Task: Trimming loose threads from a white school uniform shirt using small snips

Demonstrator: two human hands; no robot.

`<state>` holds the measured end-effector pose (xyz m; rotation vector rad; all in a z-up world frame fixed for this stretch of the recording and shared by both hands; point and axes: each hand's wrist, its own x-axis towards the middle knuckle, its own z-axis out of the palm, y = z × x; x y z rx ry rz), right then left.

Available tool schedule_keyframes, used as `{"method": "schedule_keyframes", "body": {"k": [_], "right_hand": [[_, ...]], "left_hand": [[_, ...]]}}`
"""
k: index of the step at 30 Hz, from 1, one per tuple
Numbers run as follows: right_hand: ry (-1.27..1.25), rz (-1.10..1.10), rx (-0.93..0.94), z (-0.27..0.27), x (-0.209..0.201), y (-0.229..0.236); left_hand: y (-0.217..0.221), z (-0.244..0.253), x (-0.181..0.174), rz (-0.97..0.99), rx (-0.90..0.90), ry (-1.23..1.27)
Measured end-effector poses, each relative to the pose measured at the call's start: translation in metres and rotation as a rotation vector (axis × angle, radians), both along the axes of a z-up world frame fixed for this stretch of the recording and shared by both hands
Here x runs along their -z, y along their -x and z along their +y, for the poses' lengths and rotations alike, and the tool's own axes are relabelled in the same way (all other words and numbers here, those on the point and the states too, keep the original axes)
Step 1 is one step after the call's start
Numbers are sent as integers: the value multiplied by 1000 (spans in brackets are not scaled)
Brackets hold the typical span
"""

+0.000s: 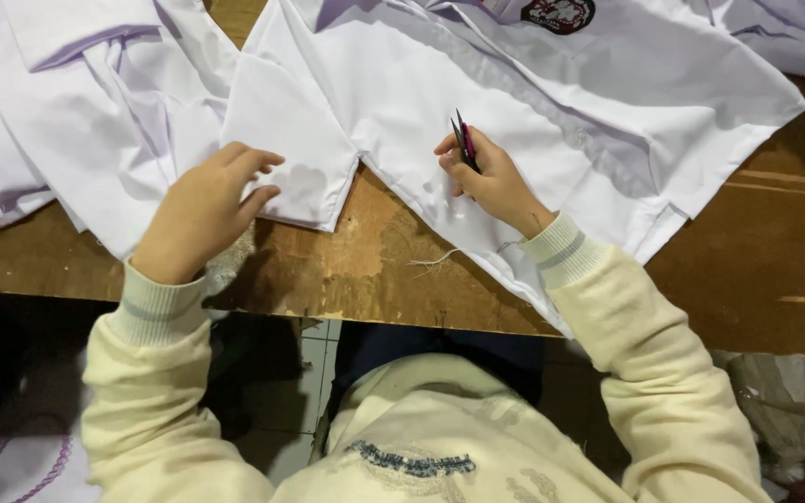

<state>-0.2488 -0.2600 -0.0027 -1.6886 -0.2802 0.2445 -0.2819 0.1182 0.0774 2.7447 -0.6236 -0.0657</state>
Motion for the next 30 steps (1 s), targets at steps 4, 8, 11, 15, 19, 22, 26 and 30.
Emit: {"method": "schedule_keyframes", "body": {"k": [4, 8, 11, 15, 19, 22, 26, 30], "right_hand": [[-1, -8, -19, 0, -4, 2], [-4, -19, -3, 1, -4, 2], [-5, -33, -5, 1, -3, 1], [-17, -35, -7, 2, -4, 2], [-7, -42, -6, -1, 0, -1], [-6, -38, -5, 1, -3, 1], [4, -16, -5, 1, -6, 2], [6, -8, -3, 1, -9, 3]], "left_hand": [[-13, -19, 54, -211, 123, -88], [-11, -31, 70, -216, 116, -14], [-10, -30, 83, -243, 96, -31], [-10, -29, 93, -184, 52, 12], [-9, -29, 81, -95, 47, 127], [-5, -25, 63, 30, -13, 251], [1, -23, 46, 150, -76, 360], [5, -24, 30, 210, -86, 460]]}}
